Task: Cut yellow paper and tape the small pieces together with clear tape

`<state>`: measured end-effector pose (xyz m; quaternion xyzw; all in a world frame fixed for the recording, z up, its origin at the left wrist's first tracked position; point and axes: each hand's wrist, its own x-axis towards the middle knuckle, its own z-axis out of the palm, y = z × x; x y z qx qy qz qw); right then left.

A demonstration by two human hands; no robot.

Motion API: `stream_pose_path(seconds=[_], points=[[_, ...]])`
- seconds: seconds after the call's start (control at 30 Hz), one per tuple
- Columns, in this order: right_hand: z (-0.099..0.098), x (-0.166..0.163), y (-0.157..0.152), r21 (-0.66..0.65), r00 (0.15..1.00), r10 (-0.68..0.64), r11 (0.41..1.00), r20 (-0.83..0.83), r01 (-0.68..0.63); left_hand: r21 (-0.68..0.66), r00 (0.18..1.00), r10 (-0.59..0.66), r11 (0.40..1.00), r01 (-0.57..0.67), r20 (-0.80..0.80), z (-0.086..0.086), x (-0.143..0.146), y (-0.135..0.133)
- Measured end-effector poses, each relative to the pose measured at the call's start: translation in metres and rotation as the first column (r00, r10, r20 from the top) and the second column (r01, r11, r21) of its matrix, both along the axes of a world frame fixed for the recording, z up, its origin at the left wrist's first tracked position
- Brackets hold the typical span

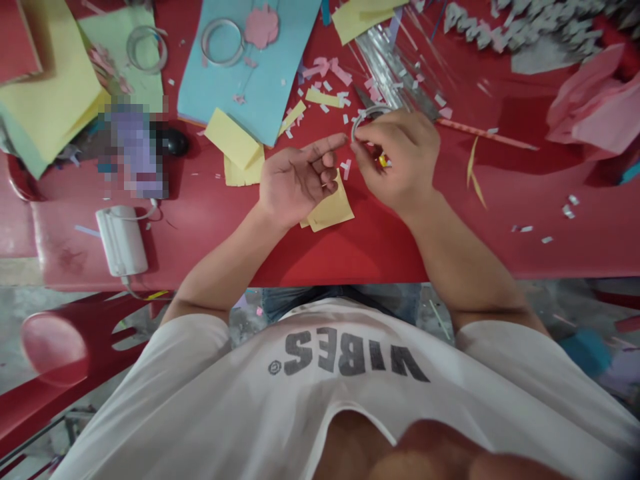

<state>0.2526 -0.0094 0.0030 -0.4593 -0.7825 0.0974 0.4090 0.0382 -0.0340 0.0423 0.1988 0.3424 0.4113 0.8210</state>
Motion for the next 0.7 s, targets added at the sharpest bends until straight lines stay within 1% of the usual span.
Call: stream_pose_path(seconds=[0.1, 0.23, 0.37, 0.53, 0.7], points=[[0.005, 0.0, -0.003, -0.022, 0.999, 0.006, 1.0, 0.046, -0.005, -0.041, 1.0, 0.008, 0.999, -0.008, -0.008, 0.005, 0.001, -0.002], [0.006, 0.001, -0.003, -0.005, 0.999, 0.028, 1.0, 0.046, -0.028, -0.021, 0.999, 0.004, 1.0, -0.005, -0.049, 0.006, 0.002, -0.003], [-0.001, 0.0, -0.002, -0.004, 0.998, 0.063, 0.998, -0.027, -0.063, 0.042, 0.993, -0.015, 0.999, 0.02, -0.119, 0.003, 0.001, -0.003], [-0.005, -0.006, -0.006, -0.032, 0.984, 0.094, 0.994, -0.152, -0.1, 0.153, 0.987, 0.008, 0.988, 0.017, -0.162, -0.001, 0.001, -0.003], [-0.005, -0.01, -0.009, -0.06, 0.982, 0.041, 0.997, -0.186, -0.053, 0.23, 0.97, 0.039, 0.973, 0.018, -0.238, -0.005, 0.001, -0.002]])
